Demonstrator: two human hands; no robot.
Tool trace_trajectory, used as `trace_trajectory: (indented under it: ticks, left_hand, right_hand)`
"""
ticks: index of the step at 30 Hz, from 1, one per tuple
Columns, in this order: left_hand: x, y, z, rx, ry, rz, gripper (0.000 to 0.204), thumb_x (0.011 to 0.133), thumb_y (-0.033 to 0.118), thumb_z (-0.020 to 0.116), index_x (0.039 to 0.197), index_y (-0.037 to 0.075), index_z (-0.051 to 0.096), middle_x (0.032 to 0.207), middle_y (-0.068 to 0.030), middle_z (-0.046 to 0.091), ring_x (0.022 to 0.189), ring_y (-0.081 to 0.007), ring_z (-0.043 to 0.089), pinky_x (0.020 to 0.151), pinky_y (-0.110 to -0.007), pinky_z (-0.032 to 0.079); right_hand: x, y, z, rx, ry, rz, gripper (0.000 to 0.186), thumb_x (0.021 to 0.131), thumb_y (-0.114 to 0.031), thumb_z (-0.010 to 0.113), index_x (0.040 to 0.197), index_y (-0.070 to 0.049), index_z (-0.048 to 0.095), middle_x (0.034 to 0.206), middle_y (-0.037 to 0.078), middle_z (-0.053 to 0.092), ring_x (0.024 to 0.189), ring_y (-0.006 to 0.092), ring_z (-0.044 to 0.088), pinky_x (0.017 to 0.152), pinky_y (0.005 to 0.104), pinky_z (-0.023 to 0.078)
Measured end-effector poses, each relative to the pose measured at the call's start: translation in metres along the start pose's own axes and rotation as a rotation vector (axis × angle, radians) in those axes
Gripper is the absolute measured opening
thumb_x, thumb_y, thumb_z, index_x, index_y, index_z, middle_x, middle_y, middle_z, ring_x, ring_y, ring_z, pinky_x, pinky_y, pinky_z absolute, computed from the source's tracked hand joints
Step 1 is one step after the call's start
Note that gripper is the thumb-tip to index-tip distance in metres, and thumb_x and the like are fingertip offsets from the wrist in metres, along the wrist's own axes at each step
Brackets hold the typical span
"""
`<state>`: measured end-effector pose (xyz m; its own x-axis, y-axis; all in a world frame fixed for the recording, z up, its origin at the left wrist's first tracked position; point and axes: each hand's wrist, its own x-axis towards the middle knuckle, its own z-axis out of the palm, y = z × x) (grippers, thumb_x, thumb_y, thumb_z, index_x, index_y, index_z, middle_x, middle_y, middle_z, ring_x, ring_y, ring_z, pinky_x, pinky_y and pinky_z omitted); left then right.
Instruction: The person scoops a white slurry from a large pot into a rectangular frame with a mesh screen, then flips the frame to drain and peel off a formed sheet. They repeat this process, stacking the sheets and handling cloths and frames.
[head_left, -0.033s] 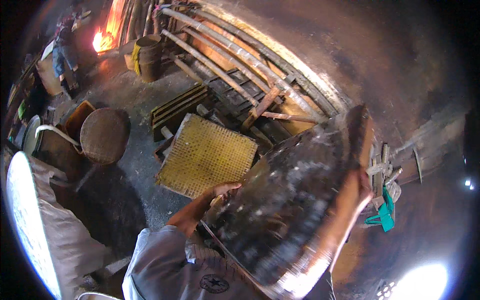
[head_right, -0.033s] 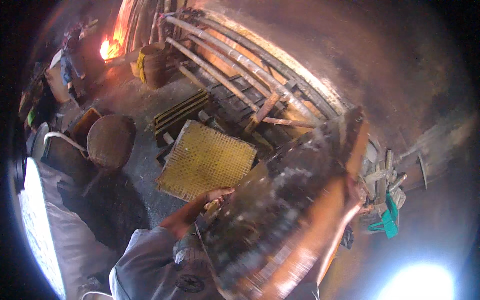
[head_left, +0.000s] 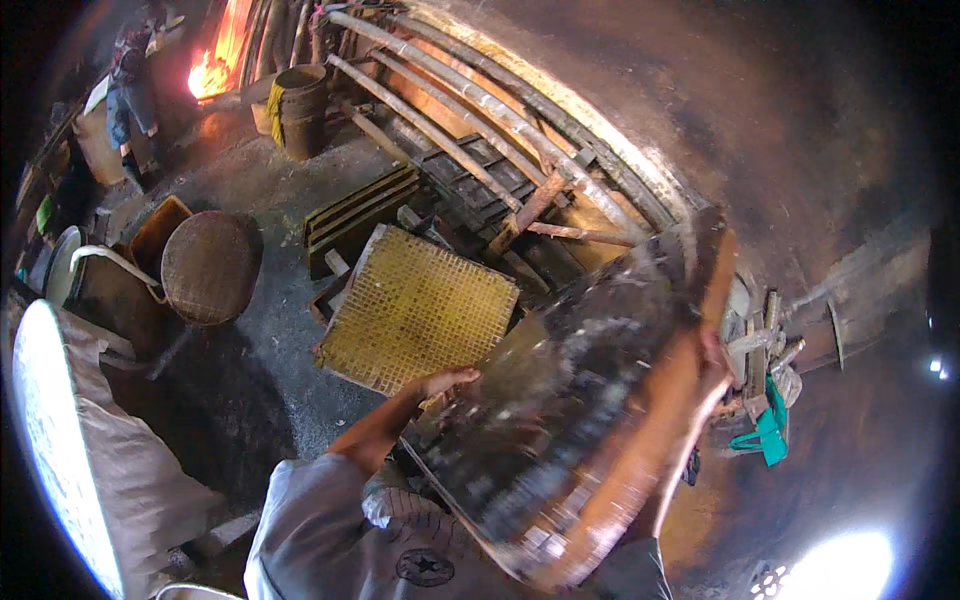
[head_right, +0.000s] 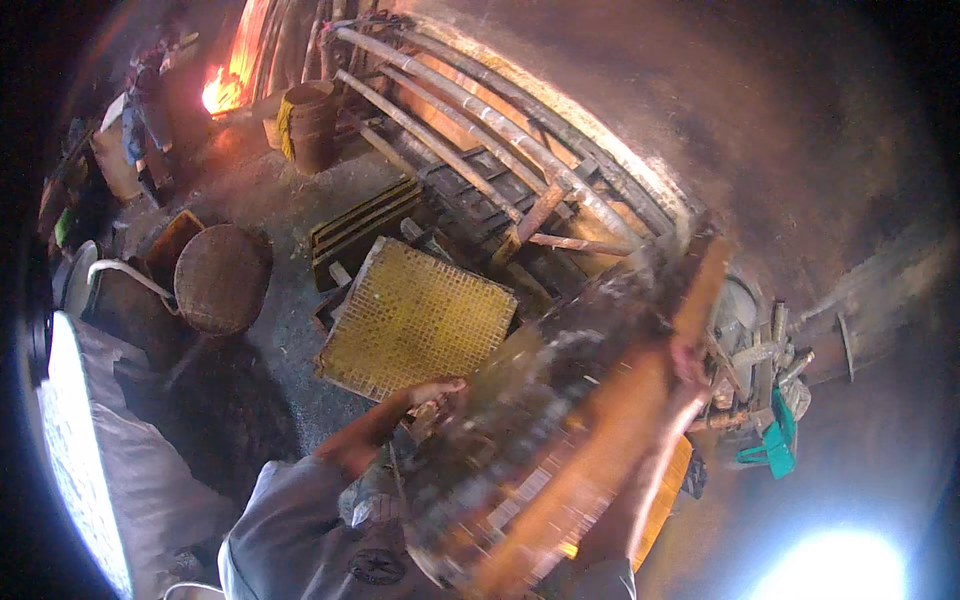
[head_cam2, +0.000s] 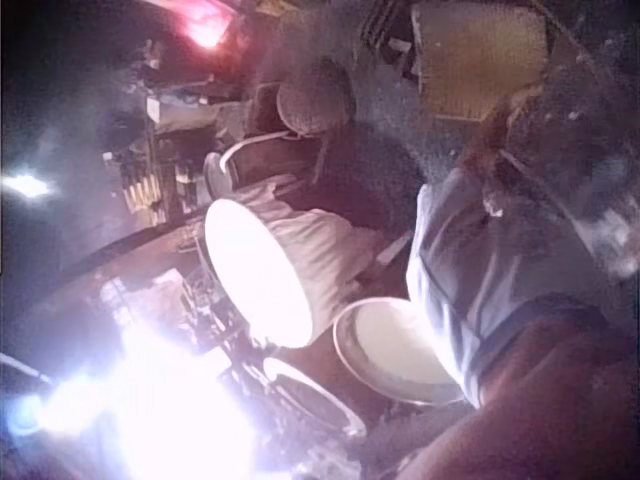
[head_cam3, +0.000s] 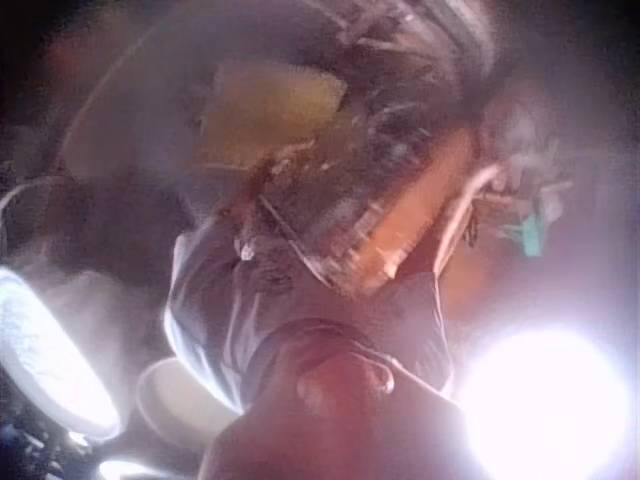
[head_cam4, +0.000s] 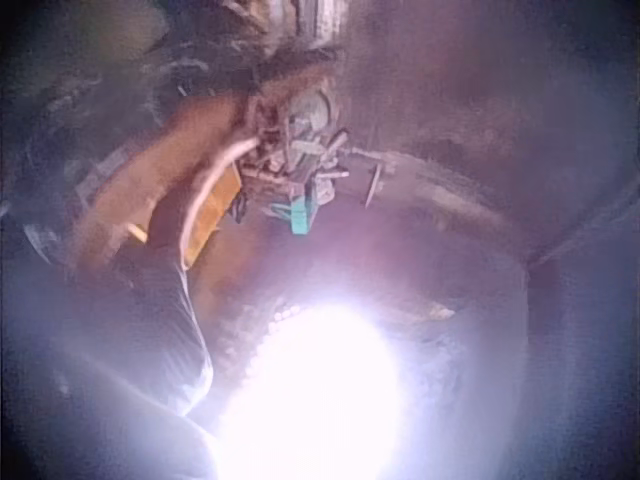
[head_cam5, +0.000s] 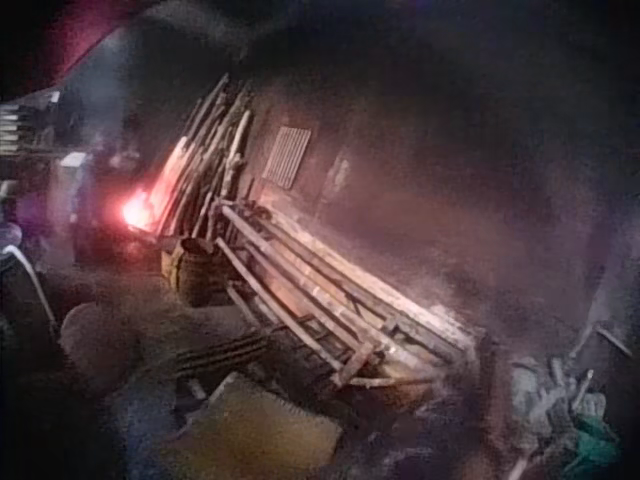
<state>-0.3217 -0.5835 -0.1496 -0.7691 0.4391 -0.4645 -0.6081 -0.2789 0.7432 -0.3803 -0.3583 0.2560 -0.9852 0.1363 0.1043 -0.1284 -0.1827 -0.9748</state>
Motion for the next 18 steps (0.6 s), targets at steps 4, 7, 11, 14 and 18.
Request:
trace_trajectory:
  ticks: [4, 7, 11, 14, 18]
  left_hand:
    - [-0.141, -0.027, 0.004, 0.074, 0.027, 0.469, 0.074, 0.091, 0.058, 0.044, 0.145, 0.01, 0.03, 0.133, -0.011, 0.048, 0.12, -0.0228, 0.047, 0.099, -0.038, 0.037]
    - [-0.213, -0.042, 0.033, -0.146, 0.224, 0.683, 0.092, 0.075, 0.05, 0.072, 0.141, 0.0, 0.033, 0.135, -0.0126, 0.045, 0.128, -0.0256, 0.04, 0.11, -0.04, 0.025]
    - [-0.192, -0.027, 0.044, 0.295, 1.168, 0.894, 0.109, 0.06, 0.017, 0.08, 0.142, -0.001, 0.011, 0.136, -0.0182, 0.033, 0.127, -0.0289, 0.035, 0.106, -0.04, 0.029]
    - [-0.182, 0.026, 0.011, 0.104, 1.326, 0.843, 0.098, 0.056, 0.002, 0.062, 0.142, 0.001, 0.015, 0.129, -0.015, 0.037, 0.122, -0.0266, 0.037, 0.104, -0.038, 0.031]
    - [-0.16, 0.019, -0.091, -0.109, 1.383, 0.868, 0.097, 0.051, -0.002, 0.063, 0.139, -0.001, 0.022, 0.122, -0.0109, 0.042, 0.113, -0.0234, 0.043, 0.099, -0.033, 0.035]
  right_hand:
    - [-0.005, 0.065, 0.097, 0.031, -0.152, 0.165, 0.031, 0.079, -0.019, 0.064, 0.102, -0.002, 0.055, 0.08, 0.007, 0.058, 0.071, 0.0212, 0.06, 0.064, 0.0344, 0.05]
    - [0.0, 0.109, 0.129, 0.192, -0.235, 0.194, 0.029, 0.078, -0.012, 0.064, 0.103, -0.001, 0.054, 0.085, 0.008, 0.058, 0.073, 0.0227, 0.061, 0.064, 0.0356, 0.051]
    - [0.022, 0.191, 0.208, 0.267, -0.354, 0.27, 0.032, 0.081, -0.006, 0.063, 0.11, -0.001, 0.051, 0.086, 0.007, 0.058, 0.071, 0.0234, 0.062, 0.064, 0.0348, 0.052]
    - [0.028, 0.219, 0.239, 0.252, -0.622, 0.337, 0.046, 0.087, -0.011, 0.062, 0.127, -0.002, 0.04, 0.095, 0.011, 0.061, 0.076, 0.0226, 0.065, 0.065, 0.0319, 0.054]
    - [0.015, 0.246, 0.188, -0.248, -0.824, 0.419, 0.051, 0.095, -0.019, 0.053, 0.138, -0.004, 0.03, 0.111, 0.015, 0.063, 0.079, 0.0187, 0.067, 0.063, 0.0273, 0.053]
